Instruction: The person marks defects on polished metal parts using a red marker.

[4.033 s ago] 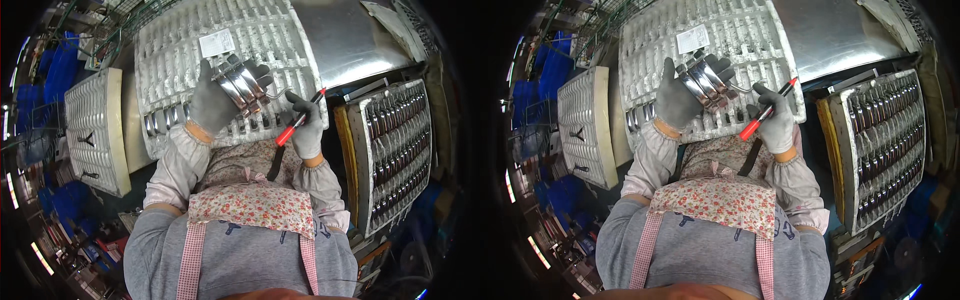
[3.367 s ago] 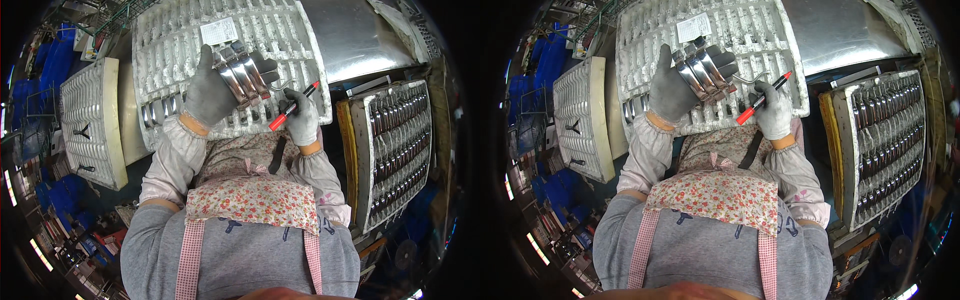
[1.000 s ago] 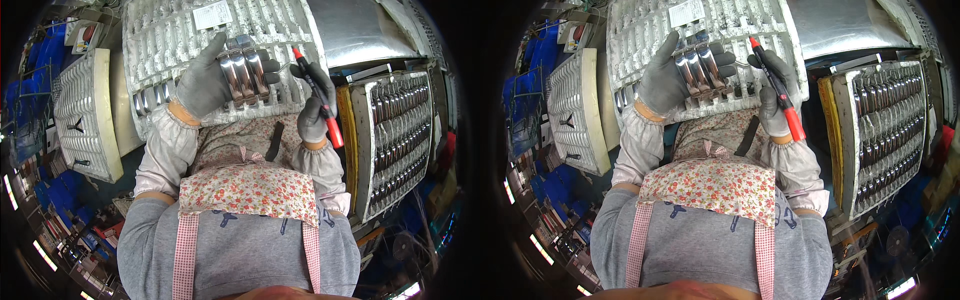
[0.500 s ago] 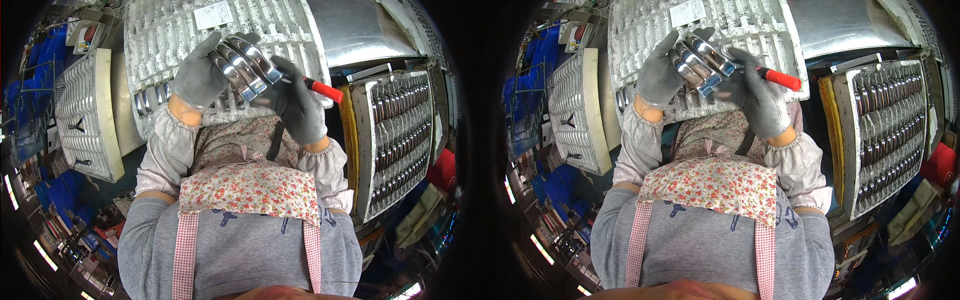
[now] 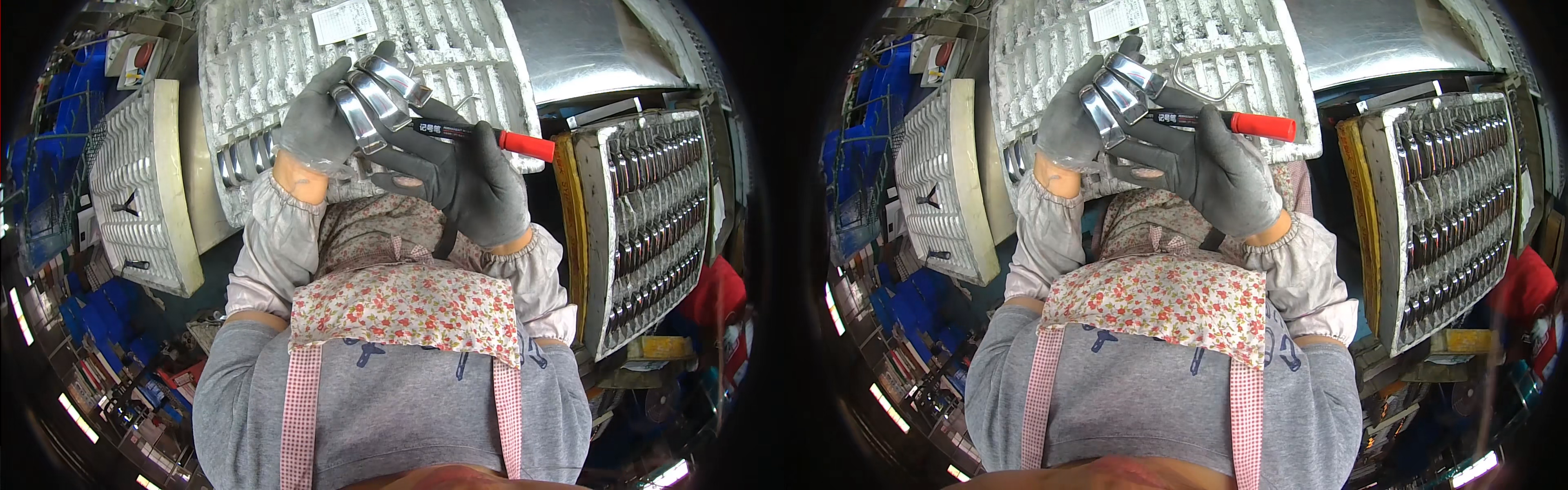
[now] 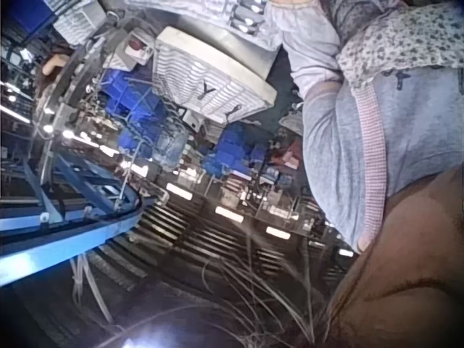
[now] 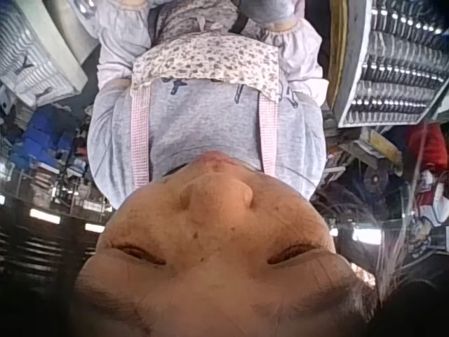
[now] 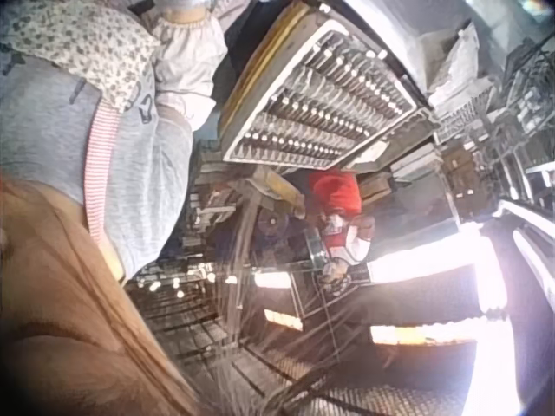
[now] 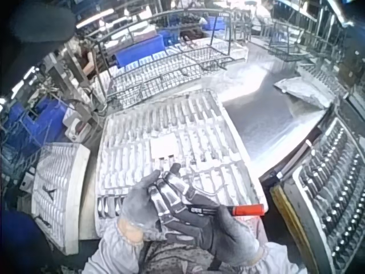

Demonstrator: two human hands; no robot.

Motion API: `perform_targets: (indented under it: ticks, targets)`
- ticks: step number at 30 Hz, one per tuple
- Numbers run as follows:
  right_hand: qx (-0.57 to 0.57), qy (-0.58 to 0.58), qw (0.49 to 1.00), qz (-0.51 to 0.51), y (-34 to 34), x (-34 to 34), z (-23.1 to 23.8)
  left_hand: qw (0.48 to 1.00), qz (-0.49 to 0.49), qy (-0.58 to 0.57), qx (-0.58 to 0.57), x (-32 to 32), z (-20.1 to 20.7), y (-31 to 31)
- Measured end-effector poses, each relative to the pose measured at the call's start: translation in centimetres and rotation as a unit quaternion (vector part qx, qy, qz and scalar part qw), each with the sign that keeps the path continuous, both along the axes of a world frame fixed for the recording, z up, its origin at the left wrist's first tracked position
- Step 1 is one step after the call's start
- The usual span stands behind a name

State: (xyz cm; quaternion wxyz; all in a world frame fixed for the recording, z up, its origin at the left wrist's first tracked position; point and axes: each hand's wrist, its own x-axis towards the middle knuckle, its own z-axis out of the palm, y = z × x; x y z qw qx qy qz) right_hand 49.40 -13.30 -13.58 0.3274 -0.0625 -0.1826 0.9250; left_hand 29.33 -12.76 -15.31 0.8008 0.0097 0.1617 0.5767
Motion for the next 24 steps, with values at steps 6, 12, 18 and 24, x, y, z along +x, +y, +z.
perform_targets:
  ticks: [6, 12, 18, 24]
  targets:
    - [-0.004, 0.012, 1.000, 0.006, 0.1, -0.1, -0.2, 0.997, 0.030, 0.064, -0.037, -0.2, -0.2, -0.3]
    - [-0.003, 0.016, 1.000, 0.008, 0.0, -0.3, -0.3, 1.000, 0.020, -0.017, -0.008, -0.6, -1.1, -0.5]
    - [0.021, 0.005, 1.000, 0.005, -0.1, -0.4, -0.3, 1.000, -0.005, 0.018, -0.003, -0.9, -0.7, -0.6]
    - [0.105, -0.114, 0.987, -0.032, 0.0, 0.2, 0.4, 0.998, -0.015, -0.056, -0.007, -0.4, 0.1, -0.4]
